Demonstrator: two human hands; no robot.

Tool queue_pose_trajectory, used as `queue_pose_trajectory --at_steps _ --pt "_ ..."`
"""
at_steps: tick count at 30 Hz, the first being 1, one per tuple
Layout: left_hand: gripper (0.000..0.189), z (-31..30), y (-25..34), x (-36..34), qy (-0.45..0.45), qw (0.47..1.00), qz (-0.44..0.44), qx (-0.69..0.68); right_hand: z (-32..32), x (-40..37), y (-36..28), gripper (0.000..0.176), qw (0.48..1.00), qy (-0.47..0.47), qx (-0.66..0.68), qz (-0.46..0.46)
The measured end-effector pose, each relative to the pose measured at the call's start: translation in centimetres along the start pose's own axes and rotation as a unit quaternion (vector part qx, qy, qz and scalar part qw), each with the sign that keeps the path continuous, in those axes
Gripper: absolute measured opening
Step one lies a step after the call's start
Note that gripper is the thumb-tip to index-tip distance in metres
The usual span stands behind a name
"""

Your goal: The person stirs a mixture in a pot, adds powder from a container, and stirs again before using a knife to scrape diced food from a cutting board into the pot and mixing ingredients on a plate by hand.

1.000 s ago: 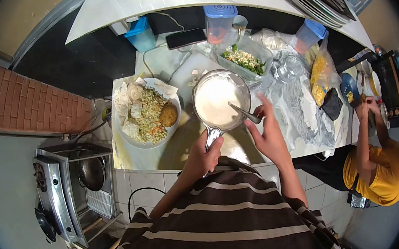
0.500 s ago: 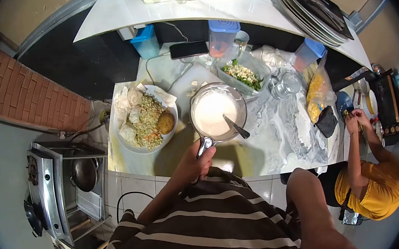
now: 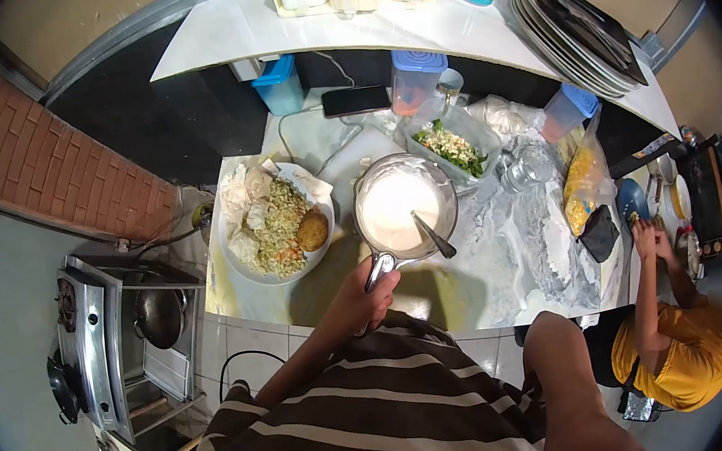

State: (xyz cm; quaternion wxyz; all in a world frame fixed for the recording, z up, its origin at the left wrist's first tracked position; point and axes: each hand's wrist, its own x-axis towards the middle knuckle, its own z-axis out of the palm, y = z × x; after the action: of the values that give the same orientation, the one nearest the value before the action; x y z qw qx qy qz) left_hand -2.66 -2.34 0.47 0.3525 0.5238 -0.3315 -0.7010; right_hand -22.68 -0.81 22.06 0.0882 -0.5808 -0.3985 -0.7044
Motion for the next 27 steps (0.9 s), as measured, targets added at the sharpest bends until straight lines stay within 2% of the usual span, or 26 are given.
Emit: queue_pose_trajectory --at_steps 1,2,4,5,6,7,8,9,11,12,13,15,17,18,19,20,21,22,23,25,27 --pt "0.018 0.1 0.1 -0.1 0.009 1.000 -0.007 -0.009 -0.2 -0.3 0.1 0.023 0.995 -0.019 -0.089 -0.037" --pt "0.018 0.1 0.2 -0.2 0.021 1.000 -0.013 -0.019 -0.4 -0.7 0.2 0.023 0.995 -0.017 -0.088 -0.041" --pt "0.017 0.0 0.2 -0.4 0.021 1.000 -0.012 -0.012 -0.8 -1.7 0.2 0.022 0.998 0.003 -0.056 0.015" --pt "0.016 0.0 0.3 -0.4 0.018 1.000 -0.011 -0.004 -2.0 -3.7 -2.0 0.022 0.998 -0.002 -0.057 0.012" --pt "0.016 0.0 0.3 -0.4 0.011 1.000 -0.003 -0.002 -4.1 -6.9 -6.4 0.019 0.961 0.073 0.175 0.201" --pt "0.016 0.0 0.2 -0.4 0.014 1.000 -0.002 -0.003 -4.5 -7.5 -6.2 0.023 0.832 0.134 0.390 0.371" --pt "0.016 -0.2 0.1 -0.3 0.019 1.000 0.002 -0.003 -1.4 -7.5 -7.7 0.032 0.806 0.329 0.219 0.440" --pt "0.016 -0.4 -0.2 -0.2 0.014 1.000 0.019 0.005 3.8 -5.6 -4.8 0.044 0.722 0.505 0.034 0.471" --pt "0.016 -0.5 -0.7 0.1 0.032 0.999 -0.020 0.004 4.3 -3.6 1.3 0.050 0.756 0.348 0.059 0.552" --pt "0.016 -0.6 -0.4 0.6 0.027 1.000 -0.012 0.010 5.9 -4.4 1.1 0.043 0.763 0.454 0.085 0.452" --pt "0.016 -0.4 -0.2 0.5 0.029 1.000 0.002 0.001 5.3 -4.9 1.1 0.043 0.766 0.452 0.085 0.449" --pt "0.016 0.0 -0.3 -0.2 0.033 0.999 0.000 -0.012 4.4 -5.5 0.8 0.045 0.823 0.346 0.115 0.435" --pt "0.015 0.3 0.6 -0.2 0.048 0.999 0.012 0.002 4.6 -4.8 0.9 0.039 0.774 0.396 -0.065 0.490" --pt "0.015 0.3 0.8 -0.4 0.043 0.999 -0.006 -0.023 1.6 -6.2 0.4 0.040 0.794 0.307 -0.055 0.521" --pt "0.015 0.2 1.1 -0.4 0.047 0.998 -0.012 -0.028 0.5 -7.9 -0.4 0.046 0.784 0.298 -0.122 0.530" --pt "0.014 0.1 1.2 -0.6 0.036 0.999 -0.002 -0.023 -0.6 -9.6 -1.0 0.039 0.764 0.248 -0.217 0.555" --pt "0.013 0.0 1.3 -0.7 0.025 0.999 0.011 -0.018 -1.9 -12.1 -2.0 0.028 0.719 0.184 -0.340 0.578" --pt "0.014 -0.2 1.3 -0.7 0.022 0.999 0.017 -0.026 -2.9 -14.1 -2.7 0.030 0.699 0.099 -0.411 0.577" --pt "0.014 -0.2 1.3 -0.8 0.027 0.999 0.011 -0.032 -3.9 -16.6 -4.3 0.045 0.636 0.026 -0.474 0.608" --pt "0.012 0.0 1.1 -0.8 0.042 0.998 0.037 -0.008 -3.8 -17.9 -4.8 0.056 0.523 0.045 -0.396 0.753" --pt "0.010 0.3 0.9 -0.6 0.056 0.998 0.041 -0.005 -3.4 -19.0 -5.2 0.058 0.498 0.039 -0.377 0.780"
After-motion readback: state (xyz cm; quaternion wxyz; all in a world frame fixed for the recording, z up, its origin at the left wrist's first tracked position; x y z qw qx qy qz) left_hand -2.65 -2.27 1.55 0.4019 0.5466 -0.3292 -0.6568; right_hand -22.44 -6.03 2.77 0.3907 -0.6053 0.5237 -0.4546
